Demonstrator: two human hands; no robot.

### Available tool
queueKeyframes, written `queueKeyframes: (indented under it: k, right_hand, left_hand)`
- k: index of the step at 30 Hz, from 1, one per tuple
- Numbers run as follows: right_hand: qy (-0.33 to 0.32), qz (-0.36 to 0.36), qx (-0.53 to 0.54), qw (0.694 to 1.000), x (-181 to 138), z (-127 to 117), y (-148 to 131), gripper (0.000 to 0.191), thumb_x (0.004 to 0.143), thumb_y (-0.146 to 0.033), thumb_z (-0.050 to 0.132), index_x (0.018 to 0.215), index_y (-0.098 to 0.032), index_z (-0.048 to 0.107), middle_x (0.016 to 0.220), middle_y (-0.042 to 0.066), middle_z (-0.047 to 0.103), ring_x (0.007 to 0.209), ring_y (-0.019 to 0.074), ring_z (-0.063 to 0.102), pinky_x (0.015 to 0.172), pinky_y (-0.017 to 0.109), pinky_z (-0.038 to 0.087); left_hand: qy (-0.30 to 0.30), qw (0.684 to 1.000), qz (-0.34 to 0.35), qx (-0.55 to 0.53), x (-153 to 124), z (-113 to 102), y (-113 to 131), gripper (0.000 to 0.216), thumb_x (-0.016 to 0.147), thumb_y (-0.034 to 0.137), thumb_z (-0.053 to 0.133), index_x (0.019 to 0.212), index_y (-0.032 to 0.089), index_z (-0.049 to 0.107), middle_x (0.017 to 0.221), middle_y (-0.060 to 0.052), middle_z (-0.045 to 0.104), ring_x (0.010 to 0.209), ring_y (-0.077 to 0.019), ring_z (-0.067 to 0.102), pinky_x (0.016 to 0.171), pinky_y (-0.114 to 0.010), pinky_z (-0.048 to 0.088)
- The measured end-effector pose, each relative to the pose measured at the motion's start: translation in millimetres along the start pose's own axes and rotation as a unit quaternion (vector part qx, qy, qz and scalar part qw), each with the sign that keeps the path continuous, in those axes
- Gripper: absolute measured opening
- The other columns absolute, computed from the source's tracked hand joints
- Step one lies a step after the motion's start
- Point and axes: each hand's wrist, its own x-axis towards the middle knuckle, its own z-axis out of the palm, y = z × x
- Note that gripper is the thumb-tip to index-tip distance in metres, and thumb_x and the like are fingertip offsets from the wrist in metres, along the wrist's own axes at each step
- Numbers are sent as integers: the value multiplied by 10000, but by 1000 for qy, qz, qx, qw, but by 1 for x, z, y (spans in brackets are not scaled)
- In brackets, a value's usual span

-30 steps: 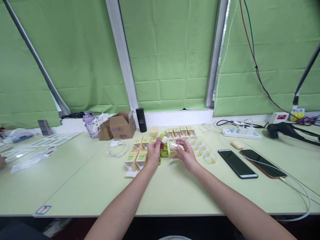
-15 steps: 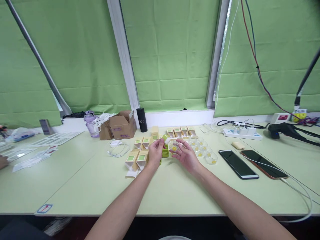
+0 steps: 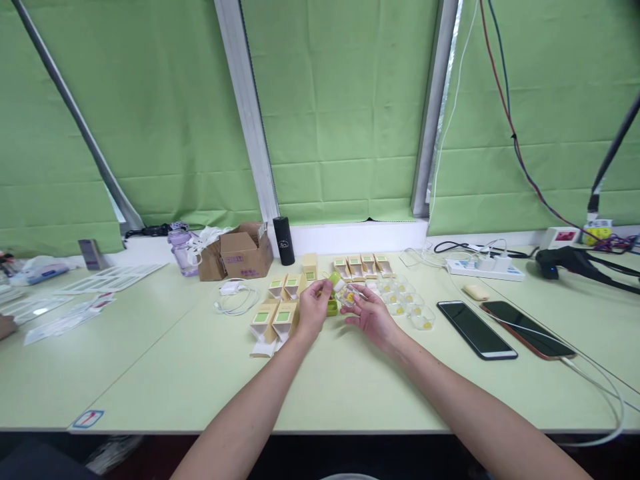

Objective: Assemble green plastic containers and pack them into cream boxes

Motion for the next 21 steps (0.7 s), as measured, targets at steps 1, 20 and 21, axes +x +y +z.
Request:
queueKeyframes:
  k: [1,20,21]
  right_hand:
    - [1,0,2,1000,0,0,0,455,746,-367,940,1103,-274,674,1009,17,765,763,189,746,586,298,597]
    - [-8,-24,31,999,3,-1,5,510,687,-355,992,1068,-263,667,995,3,785,813,206,775,747,373,654]
    - [-10,-25,31,999,3,-1,6,509,690,-353,991,1071,-261,665,999,3,785,817,207,778,751,373,655]
  left_hand:
    - [-1,1000,2,-1,0,0,0,445,800,605,830,787,163,783,731,-41,693,709,-172,602,688,-266,467]
    - [-34,997,24,62,1,-1,-11,516,849,661,754,900,148,781,891,-92,775,819,-207,693,750,-297,558]
    - [-36,997,25,62,1,-1,-12,512,853,657,752,903,148,780,891,-92,774,819,-206,692,747,-295,557]
